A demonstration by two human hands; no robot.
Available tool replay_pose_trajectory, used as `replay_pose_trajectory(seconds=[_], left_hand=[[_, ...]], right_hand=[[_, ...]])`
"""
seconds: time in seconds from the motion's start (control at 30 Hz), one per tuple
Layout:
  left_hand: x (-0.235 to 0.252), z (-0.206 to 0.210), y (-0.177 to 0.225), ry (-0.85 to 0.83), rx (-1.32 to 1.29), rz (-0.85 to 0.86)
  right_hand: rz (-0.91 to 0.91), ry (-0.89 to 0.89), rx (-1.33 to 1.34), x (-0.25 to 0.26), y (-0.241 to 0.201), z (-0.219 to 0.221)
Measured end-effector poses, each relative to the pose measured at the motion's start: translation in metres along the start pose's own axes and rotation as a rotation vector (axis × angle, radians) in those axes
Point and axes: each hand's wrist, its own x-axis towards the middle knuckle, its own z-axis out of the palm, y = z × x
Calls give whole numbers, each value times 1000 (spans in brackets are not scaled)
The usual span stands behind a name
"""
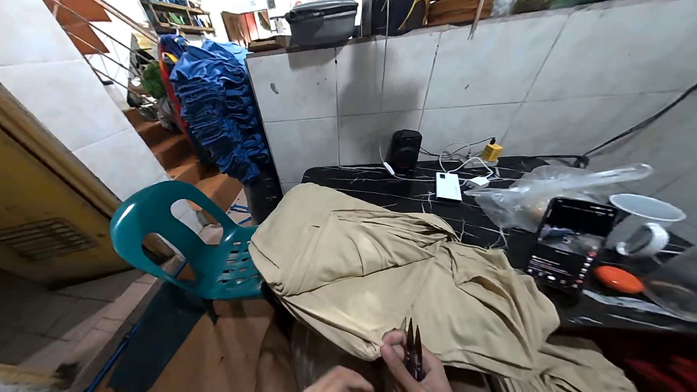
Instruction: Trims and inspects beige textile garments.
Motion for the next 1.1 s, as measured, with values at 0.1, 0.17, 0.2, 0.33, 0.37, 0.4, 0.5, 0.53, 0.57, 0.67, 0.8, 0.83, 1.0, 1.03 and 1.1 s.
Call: replay_pose_trajectory(seconds=[0.1, 0.17, 0.2, 0.33, 0.37, 0.4, 0.5, 0.53, 0.57, 0.67, 0.8, 0.83, 1.0, 1.03, 1.1], left_hand=[[14, -6, 12, 107, 222, -119], [19, -3, 16, -40, 391, -234], [25, -4, 16, -125, 423, -260], [67, -43, 15, 227, 273, -18], [81, -59, 17, 327, 234, 16], [92, -74, 19, 390, 242, 37], [91, -77, 10, 338, 306, 101], [83, -71, 1, 190, 351, 101], [75, -67, -11, 2, 430, 82], [52, -55, -37, -285, 635, -2], [34, -64, -47, -128, 700, 73], [31, -69, -46, -105, 692, 100], [30, -81, -32, -166, 668, 119], [30, -82, -28, -164, 654, 109], [30, -85, -22, -112, 612, 102]], right_hand=[[-21, -11, -22, -5, -2, 10], [-63, -81, -50, -10, -4, 15], [-93, -111, -72, -12, -5, 16], [-158, -30, -205, -7, -13, -3], [-156, 23, -260, -3, -12, -12], [-142, 53, -321, 0, -9, -20], [-32, -24, -597, 7, 2, -30], [-5, -77, -676, 9, 9, -26], [21, -120, -729, 12, 16, -19], [37, -92, -664, 16, 44, 8], [16, 39, -239, 12, 56, 32], [44, 47, -174, 11, 52, 35], [223, 8, -12, 6, 43, 38], [232, -21, 8, 5, 42, 38], [177, -49, -28, 6, 40, 38]])
